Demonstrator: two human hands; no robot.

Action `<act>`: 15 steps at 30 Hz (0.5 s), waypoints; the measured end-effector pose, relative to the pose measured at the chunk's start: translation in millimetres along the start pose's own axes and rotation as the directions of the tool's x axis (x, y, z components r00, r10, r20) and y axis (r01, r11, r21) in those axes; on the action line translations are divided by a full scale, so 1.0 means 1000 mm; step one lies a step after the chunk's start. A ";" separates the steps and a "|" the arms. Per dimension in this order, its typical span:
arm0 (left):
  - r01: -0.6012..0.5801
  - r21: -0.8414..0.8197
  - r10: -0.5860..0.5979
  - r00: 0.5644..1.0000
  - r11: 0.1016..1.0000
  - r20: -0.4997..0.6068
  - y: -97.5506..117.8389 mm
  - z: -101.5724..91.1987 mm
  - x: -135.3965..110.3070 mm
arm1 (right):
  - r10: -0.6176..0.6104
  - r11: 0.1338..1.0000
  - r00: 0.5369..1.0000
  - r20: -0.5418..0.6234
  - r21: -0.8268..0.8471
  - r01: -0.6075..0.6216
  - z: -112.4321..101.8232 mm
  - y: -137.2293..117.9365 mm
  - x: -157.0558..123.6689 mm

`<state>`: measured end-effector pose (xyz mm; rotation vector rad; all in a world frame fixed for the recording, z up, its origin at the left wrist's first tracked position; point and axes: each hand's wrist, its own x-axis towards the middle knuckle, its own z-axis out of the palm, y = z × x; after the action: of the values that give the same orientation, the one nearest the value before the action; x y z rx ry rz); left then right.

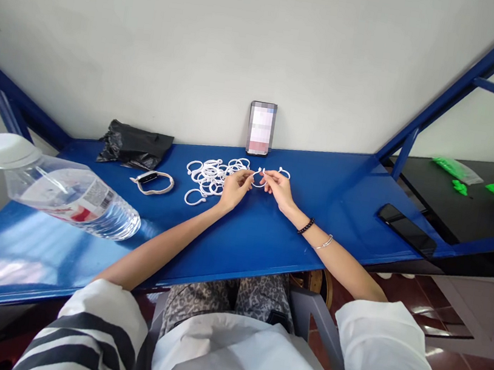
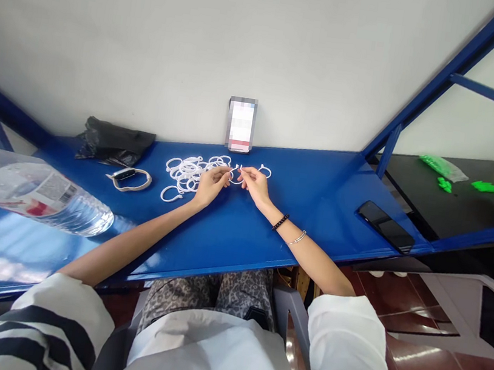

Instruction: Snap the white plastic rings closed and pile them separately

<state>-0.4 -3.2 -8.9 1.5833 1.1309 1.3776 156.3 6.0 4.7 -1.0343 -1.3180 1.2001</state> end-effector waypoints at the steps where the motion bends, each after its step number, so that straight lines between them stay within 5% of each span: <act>1: 0.001 -0.001 -0.001 1.000 1.000 -0.001 0.000 0.000 0.000 | 0.004 1.000 1.000 -0.002 0.002 -0.004 0.000 0.000 0.000; 15: 0.006 0.003 -0.006 1.000 1.000 -0.022 -0.005 0.001 0.001 | 0.004 1.000 1.000 -0.025 0.013 -0.004 -0.001 0.005 0.002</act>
<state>-0.3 -0.9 -13.2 1.5690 1.1501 1.3939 156.9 9.0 0.2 -1.0406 -1.2876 1.1933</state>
